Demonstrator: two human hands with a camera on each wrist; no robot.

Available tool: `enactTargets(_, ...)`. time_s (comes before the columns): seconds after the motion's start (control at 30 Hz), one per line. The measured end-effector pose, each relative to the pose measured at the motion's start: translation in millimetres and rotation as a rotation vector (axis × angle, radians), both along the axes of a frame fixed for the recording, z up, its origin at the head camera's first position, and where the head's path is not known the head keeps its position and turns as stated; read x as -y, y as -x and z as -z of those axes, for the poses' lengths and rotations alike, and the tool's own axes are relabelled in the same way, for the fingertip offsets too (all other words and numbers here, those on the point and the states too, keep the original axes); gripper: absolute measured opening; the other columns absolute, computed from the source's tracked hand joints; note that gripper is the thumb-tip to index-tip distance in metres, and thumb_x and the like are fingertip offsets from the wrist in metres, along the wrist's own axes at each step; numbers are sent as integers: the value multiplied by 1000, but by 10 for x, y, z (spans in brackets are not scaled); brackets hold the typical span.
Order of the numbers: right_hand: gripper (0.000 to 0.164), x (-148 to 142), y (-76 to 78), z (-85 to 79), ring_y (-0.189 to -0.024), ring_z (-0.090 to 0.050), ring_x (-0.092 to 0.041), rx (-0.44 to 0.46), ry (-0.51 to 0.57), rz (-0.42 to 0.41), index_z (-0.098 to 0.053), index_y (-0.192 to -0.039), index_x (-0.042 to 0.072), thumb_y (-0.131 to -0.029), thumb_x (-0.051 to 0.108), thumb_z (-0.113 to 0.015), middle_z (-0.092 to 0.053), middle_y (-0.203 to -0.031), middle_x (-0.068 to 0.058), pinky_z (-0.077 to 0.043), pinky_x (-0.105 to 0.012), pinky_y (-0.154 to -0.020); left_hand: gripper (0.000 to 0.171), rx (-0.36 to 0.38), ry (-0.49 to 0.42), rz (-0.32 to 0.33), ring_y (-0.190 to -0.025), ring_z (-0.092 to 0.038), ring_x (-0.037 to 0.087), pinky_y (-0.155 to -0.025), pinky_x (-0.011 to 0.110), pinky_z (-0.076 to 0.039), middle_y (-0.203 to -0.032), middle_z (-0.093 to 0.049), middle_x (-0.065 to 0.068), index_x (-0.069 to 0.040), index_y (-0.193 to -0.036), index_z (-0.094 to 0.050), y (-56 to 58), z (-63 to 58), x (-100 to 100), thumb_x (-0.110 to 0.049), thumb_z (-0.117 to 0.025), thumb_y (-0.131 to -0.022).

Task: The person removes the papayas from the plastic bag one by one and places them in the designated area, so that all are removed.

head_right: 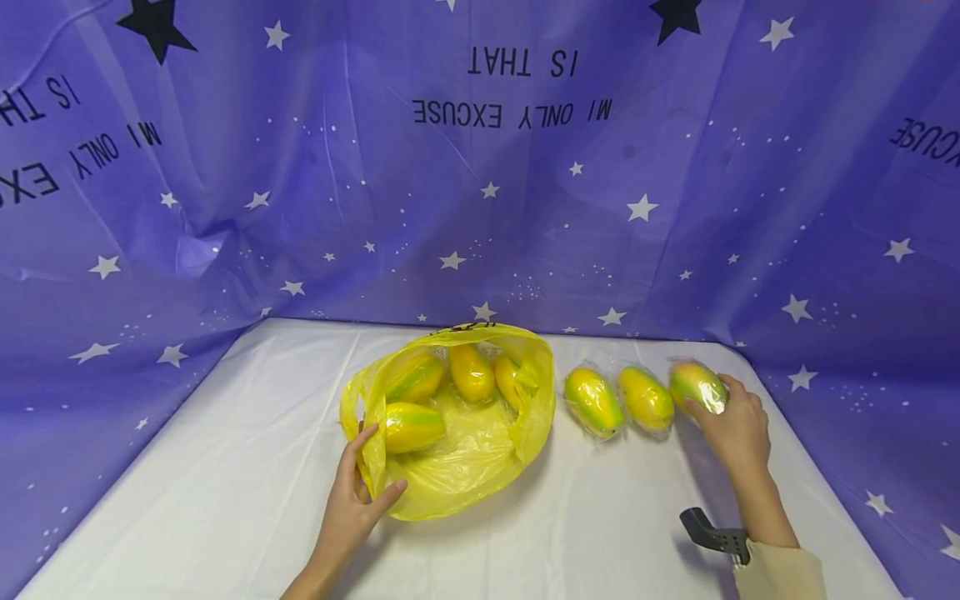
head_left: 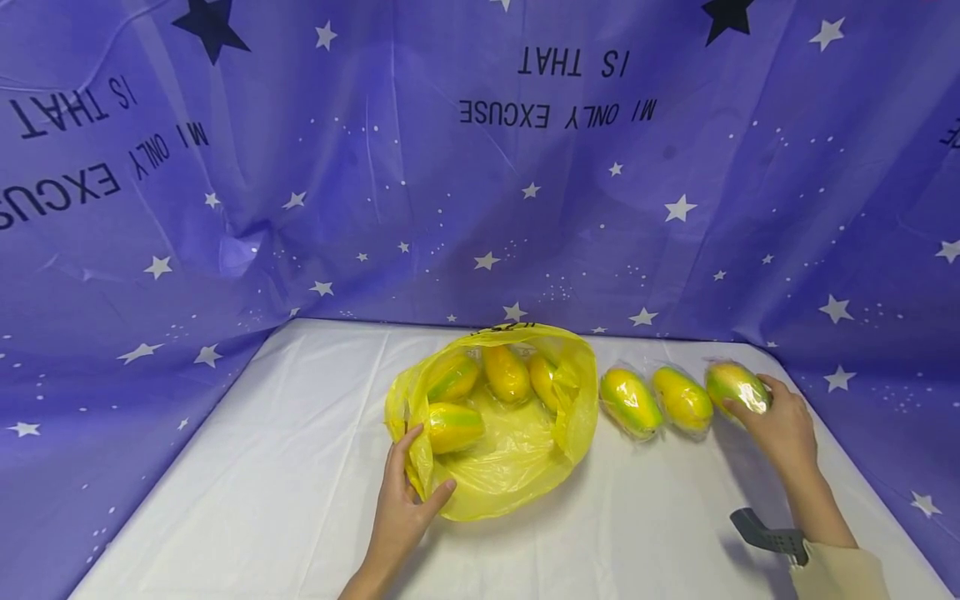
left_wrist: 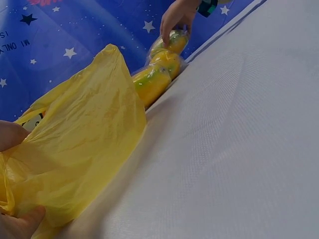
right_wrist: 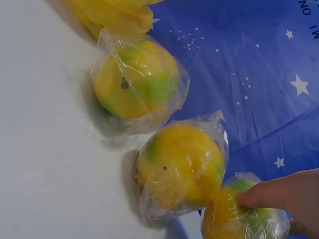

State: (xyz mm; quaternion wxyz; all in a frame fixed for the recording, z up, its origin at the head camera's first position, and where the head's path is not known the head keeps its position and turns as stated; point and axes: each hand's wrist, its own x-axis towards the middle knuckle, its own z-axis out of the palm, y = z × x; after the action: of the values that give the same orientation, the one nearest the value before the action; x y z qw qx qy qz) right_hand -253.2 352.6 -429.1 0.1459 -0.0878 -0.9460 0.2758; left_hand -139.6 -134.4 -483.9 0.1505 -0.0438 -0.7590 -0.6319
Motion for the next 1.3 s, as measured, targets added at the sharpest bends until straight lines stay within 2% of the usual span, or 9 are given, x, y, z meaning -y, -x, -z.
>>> enactTargets(0.07, 74, -16, 9, 14, -105, -42, -58, 18, -1, 5, -34, -138, -13, -89, 33, -66, -41, -120, -44, -39, -65, -79, 80, -2, -2, 0, -137, -30, 27, -104, 11, -25, -147, -32, 7, -20, -146, -35, 1, -2, 1, -10, -79, -80)
enactTargets(0.43, 75, -56, 23, 103, -105, -43, -59, 95, -11, 21, -34, -138, -12, -90, 38, -64, -42, -121, -44, -41, -66, -77, 80, 4, -6, 0, -136, -31, 26, -104, 12, -26, -147, -32, 6, -20, -146, -35, 8, -14, 0, -10, -79, -80)
enactTargets(0.67, 73, -42, 11, 121, -103, -44, -60, 93, -28, 14, -35, -136, -13, -90, 36, -65, -43, -118, -45, -42, -64, -73, 80, 7, -13, 3, -136, -31, 27, -104, 11, -26, -147, -32, 7, -19, -146, -35, 13, -6, -7, -9, -79, -80)
enactTargets(1.03, 76, -25, 20, 176, -109, -40, -61, 115, 27, 39, -29, -137, -16, -90, 31, -64, -38, -123, -46, -37, -68, -87, 80, 9, -15, -1, -136, -31, 26, -104, 12, -27, -146, -33, 7, -19, -146, -35, 5, -8, -9, -8, -79, -80)
enactTargets(1.13, 76, -23, 10, 191, -108, -40, -61, 116, 33, 41, -29, -137, -17, -90, 31, -64, -38, -123, -46, -38, -68, -86, 80, 17, -3, -9, -136, -30, 26, -107, 20, -28, -147, -33, 7, -19, -146, -35, -2, -15, -12, -9, -79, -80)
enactTargets(1.3, 79, -21, -3, 198, -108, -40, -61, 126, 30, 26, -28, -137, -18, -89, 33, -64, -38, -123, -46, -39, -68, -84, 80, 19, 5, -8, -138, -28, 29, -110, 43, -26, -147, -32, 8, -19, -146, -34, -13, -19, -13, -10, -79, -81)
